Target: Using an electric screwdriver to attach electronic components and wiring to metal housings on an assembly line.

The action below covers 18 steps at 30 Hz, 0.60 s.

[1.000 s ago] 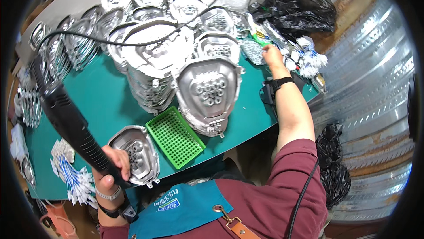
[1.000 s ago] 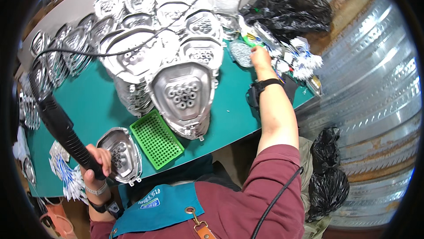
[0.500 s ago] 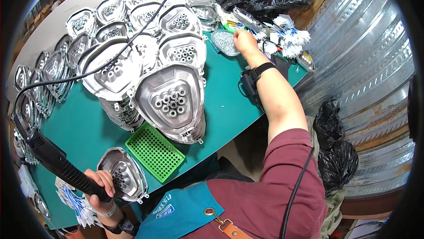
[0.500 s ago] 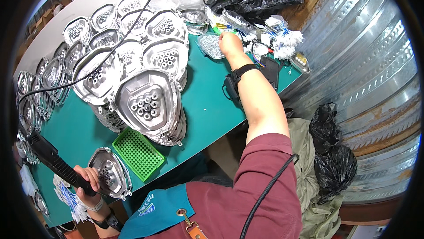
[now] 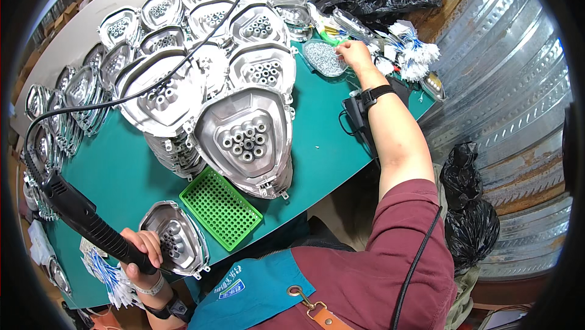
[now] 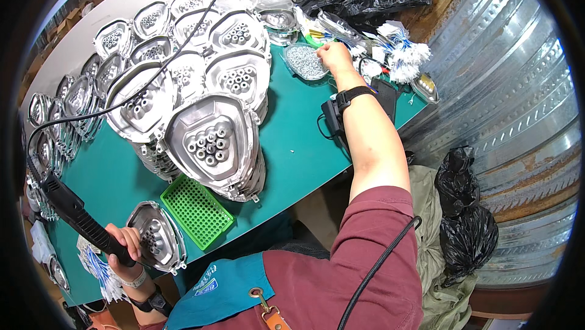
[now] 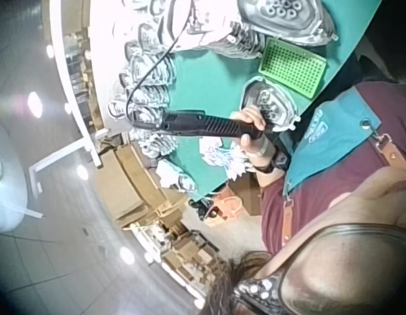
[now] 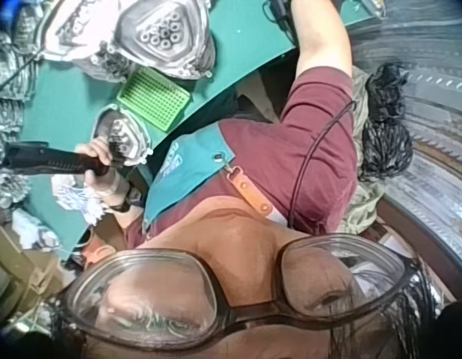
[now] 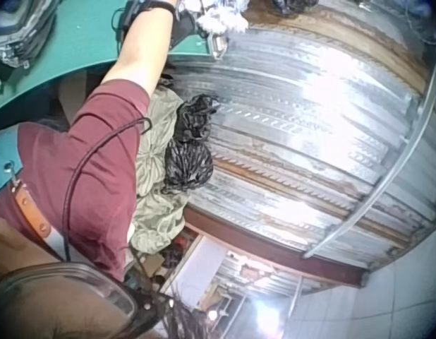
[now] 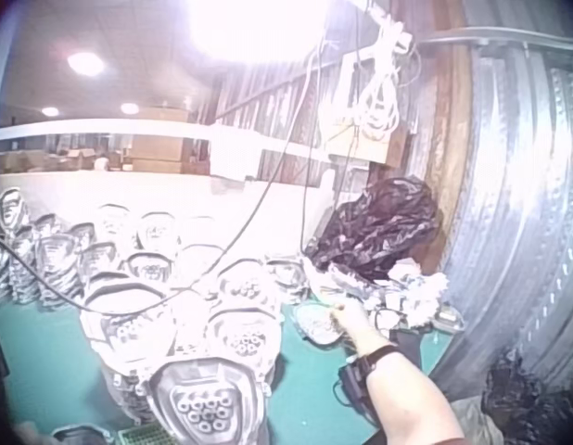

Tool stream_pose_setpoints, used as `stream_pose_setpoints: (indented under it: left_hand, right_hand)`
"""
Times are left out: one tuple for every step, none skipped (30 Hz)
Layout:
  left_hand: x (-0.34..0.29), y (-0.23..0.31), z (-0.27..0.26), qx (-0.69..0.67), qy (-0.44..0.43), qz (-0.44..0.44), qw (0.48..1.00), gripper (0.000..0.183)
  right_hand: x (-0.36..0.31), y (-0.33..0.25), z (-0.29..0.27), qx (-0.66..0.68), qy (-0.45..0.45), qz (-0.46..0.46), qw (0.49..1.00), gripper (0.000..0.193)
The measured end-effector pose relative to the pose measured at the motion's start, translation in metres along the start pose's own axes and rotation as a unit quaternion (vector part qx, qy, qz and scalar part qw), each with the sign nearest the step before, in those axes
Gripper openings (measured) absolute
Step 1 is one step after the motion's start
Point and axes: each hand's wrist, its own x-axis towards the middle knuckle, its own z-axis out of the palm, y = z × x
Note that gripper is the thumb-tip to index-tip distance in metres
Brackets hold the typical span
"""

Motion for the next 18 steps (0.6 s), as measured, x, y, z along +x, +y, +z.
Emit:
stream_pose_setpoints:
  left_hand:
    - [0.000,0.000,0.000,0.002,0.001,-0.001,1.000,0.039]
    - [-0.001,0.000,-0.001,0.007,0.004,0.000,1.000,0.039]
    - [0.000,0.000,0.000,0.010,0.004,0.001,1.000,0.039]
    - [0.001,-0.001,0.000,0.009,0.003,0.001,1.000,0.039]
    - [0.001,-0.001,0.001,0.010,0.002,0.000,1.000,0.039]
    - [0.002,0.000,0.002,0.011,0.000,0.000,1.000,0.039]
    - [0.002,0.000,0.003,0.012,-0.001,0.001,1.000,0.039]
    - [0.002,0.000,0.004,0.012,0.002,0.001,1.000,0.039]
    - [0.003,0.000,0.005,0.011,0.004,0.001,1.000,0.039]
    - [0.004,-0.001,0.005,0.010,0.002,0.003,1.000,0.039]
    - [0.005,-0.002,0.004,0.006,-0.001,0.000,1.000,0.039]
    - [0.004,-0.001,0.003,0.007,0.000,-0.005,1.000,0.039]
    - [0.003,-0.002,0.003,0.010,0.000,-0.004,1.000,0.039]
    - [0.002,-0.003,0.003,0.009,0.011,-0.004,1.000,0.039]
    - [0.002,-0.003,0.003,0.006,0.020,-0.004,1.000,0.039]
    - [0.001,-0.002,0.002,0.006,0.019,-0.002,1.000,0.039]
    - [0.001,-0.001,0.001,0.002,0.017,-0.007,1.000,0.039]
    - [0.002,-0.001,0.001,-0.005,0.014,-0.010,1.000,0.040]
  right_hand:
    - [-0.009,-0.010,-0.003,-0.075,0.058,-0.004,0.995,0.024]
    - [-0.016,-0.016,-0.002,-0.149,0.115,-0.009,0.982,0.029]
    - [-0.019,-0.014,-0.005,-0.149,0.117,-0.009,0.982,0.029]
    - [-0.021,-0.010,-0.009,-0.218,0.137,0.020,0.966,0.032]
    - [-0.021,-0.008,-0.012,-0.286,0.157,0.049,0.944,0.035]
    - [-0.019,-0.002,-0.014,-0.285,0.158,0.049,0.944,0.035]
    - [-0.016,0.005,-0.014,-0.303,0.100,0.057,0.946,0.033]
    - [-0.013,0.011,-0.013,-0.320,0.042,0.066,0.944,0.031]
    - [-0.005,0.020,-0.013,-0.298,0.017,0.083,0.951,0.026]
    - [0.001,0.030,-0.012,-0.297,0.020,0.083,0.951,0.026]
    - [0.007,0.039,-0.012,-0.287,0.033,0.089,0.953,0.024]
    - [0.006,0.034,-0.007,-0.275,0.040,0.094,0.956,0.022]
    - [0.005,0.029,-0.008,-0.260,0.016,0.107,0.959,0.021]
    - [0.004,0.023,-0.011,-0.258,0.015,0.106,0.960,0.021]
    - [-0.001,0.013,-0.018,-0.274,0.012,0.126,0.953,0.023]
    - [-0.004,0.006,-0.022,-0.289,0.009,0.146,0.946,0.028]
    - [-0.003,0.009,-0.028,-0.300,0.013,0.147,0.942,0.027]
    - [-0.003,0.013,-0.035,-0.314,0.023,0.147,0.938,0.027]
